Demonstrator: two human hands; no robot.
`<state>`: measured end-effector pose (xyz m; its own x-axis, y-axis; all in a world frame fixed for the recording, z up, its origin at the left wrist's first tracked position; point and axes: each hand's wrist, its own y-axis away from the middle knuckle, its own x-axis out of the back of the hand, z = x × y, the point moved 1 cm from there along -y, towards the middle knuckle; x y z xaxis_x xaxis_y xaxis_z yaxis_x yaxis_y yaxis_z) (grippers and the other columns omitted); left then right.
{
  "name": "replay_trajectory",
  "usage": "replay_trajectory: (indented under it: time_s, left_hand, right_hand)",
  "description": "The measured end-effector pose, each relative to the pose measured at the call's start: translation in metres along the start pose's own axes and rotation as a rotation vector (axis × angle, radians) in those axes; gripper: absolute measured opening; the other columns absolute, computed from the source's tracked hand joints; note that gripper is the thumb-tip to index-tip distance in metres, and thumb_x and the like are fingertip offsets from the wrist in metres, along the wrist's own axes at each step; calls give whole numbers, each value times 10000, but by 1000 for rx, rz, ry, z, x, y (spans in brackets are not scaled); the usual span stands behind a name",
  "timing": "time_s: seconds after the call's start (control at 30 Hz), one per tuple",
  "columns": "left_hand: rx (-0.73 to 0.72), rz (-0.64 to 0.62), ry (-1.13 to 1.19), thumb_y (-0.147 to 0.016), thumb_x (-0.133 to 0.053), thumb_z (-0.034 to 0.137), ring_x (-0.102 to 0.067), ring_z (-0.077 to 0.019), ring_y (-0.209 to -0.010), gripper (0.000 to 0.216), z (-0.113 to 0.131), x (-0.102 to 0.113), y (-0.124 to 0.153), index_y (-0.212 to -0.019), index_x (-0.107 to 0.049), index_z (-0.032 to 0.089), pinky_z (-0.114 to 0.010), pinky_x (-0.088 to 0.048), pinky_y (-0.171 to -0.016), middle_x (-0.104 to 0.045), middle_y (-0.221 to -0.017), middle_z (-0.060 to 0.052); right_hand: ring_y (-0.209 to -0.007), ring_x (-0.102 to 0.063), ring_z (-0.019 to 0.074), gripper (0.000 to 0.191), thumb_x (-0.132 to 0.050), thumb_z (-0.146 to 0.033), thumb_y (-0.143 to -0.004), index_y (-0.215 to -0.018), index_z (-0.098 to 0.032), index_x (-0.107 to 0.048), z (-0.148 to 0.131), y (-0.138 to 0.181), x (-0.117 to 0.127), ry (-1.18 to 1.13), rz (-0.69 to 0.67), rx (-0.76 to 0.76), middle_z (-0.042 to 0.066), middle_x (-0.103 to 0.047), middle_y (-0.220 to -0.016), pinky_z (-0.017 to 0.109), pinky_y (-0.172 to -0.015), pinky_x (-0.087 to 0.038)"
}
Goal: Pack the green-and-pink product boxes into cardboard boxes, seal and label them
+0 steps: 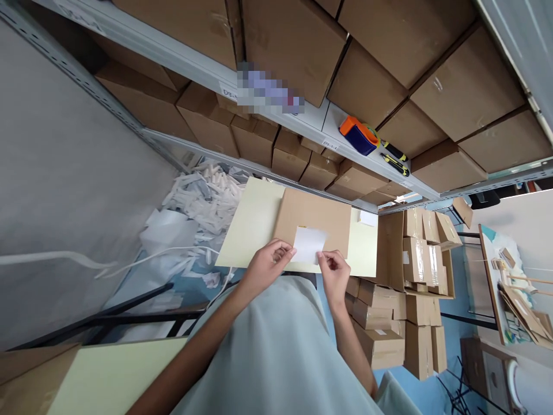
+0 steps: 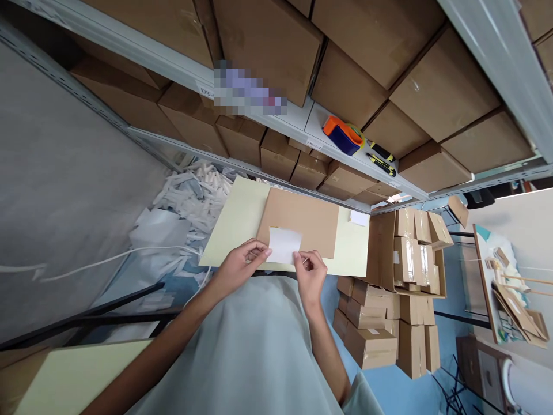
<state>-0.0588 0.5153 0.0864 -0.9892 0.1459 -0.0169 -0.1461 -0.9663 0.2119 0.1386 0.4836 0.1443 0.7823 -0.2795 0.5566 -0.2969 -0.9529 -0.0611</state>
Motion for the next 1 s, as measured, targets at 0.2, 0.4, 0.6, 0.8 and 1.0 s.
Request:
replay_trajectory:
  time_s: [0.2,0.4,0.6,0.8,1.0]
  left_hand:
    - [115,-73,-384,-993,-583,429,-753,-217,-893,267,-39,-37,-72,-926,-735,220,-317,-581,-873,-813,-990,-66]
    - [166,-25,-614,-999,-622,349,-749,-278,-1036,258,-56,-66,-112,-854,-792,219,-371,-546,-986,-815,-1020,-108]
    - [204,12,-750,-1036,-571,353,-718,-354,-1201,326,-63,-79,-114,-1008,-857,200,-458,-524,-1056,-812,-1188,-163]
    - [233,1,-810,-1023,-575,366,-723,-370,-1225,355,-65,-83,-121,-1086,-881,196,-470,-537,-1034,-813,-1271,-171]
    - [228,-17,-864,-1037,-552,391,-743,-362,-1234,396,-63,-82,-121,-1149,-886,210,-440,-551,-1003,-824,-1286,-168]
  right_hand:
    - [-779,-660,179,355,-641,-470,-973,-852,-153,-749,77,-62,-26,176,-48,-257,77,-787,-859,278,-765,-546]
    - [-773,-682,199,272,-607,-386,-970,-841,-185,-737,111,-95,-46,329,-41,-357,60,-794,-835,274,-771,-526]
    - [-813,-696,201,263,-577,-363,-1015,-894,-210,-755,122,-99,-53,444,-56,-397,31,-797,-882,262,-729,-474]
    - [-853,-722,202,265,-588,-362,-1069,-974,-216,-787,125,-104,-58,513,-82,-424,42,-819,-949,260,-734,-463]
    - [-936,-758,213,261,-614,-377,-1090,-1042,-218,-815,124,-106,-58,546,-102,-435,77,-851,-1059,260,-793,-496]
